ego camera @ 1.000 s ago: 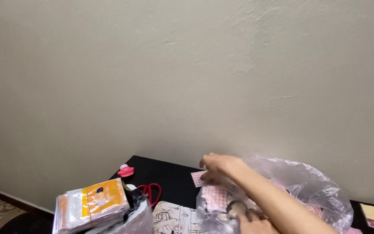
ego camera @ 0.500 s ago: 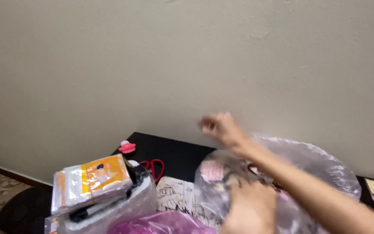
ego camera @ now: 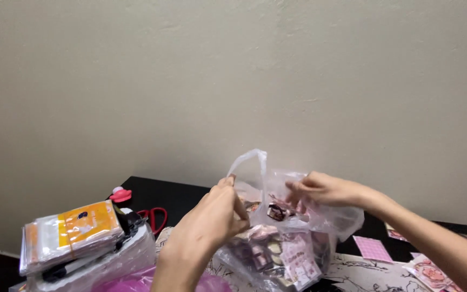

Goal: Sorting and placing various stickers into a plastic bag on a desk.

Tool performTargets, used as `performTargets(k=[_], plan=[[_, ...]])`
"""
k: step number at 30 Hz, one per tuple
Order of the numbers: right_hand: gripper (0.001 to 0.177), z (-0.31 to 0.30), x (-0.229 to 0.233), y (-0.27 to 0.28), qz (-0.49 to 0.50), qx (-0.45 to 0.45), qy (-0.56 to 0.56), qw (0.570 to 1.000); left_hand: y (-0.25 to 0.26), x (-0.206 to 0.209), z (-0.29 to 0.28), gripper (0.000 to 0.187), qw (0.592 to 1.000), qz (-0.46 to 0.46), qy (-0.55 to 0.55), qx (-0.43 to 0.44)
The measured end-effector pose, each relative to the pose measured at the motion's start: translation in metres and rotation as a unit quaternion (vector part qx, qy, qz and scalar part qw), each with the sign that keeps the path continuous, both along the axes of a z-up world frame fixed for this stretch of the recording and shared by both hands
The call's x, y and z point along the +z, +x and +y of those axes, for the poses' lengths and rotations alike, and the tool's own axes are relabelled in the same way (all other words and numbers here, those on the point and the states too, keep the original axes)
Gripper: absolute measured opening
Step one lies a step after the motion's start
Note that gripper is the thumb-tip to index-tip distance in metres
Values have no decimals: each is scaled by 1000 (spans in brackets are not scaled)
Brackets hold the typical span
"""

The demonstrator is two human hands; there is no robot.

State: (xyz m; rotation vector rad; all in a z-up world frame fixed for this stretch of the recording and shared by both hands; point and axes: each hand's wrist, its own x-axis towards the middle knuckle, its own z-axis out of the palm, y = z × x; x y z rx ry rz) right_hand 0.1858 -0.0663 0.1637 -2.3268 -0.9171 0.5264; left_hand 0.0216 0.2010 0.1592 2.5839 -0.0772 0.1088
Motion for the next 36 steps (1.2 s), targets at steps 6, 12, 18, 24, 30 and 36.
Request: performTargets(k=[6,12,18,24,30,36], plan=[[29,-21,-27,15,-186,-81,-356,912,-22,29,-8,19,992,127,-3,18],[98,-55,-43,63,-413,-24,-548,727,9,-14,-3,5,999,34,29,-25],[26,-70,25,50,-458,-140,-196,856,35,-32,7,46,973,-225,-45,-26],[17,-103,55,18,-525,-159,166,819,57,-60,24,18,919,-357,160,51],[12,-104,-19,-123,-643,-8,92,760,11,-16,-5,27,940,-296,135,102],[42,-188,-158,-143,-381,-182,-96,901,-8,-28,-38,5,838,-525,151,-14]])
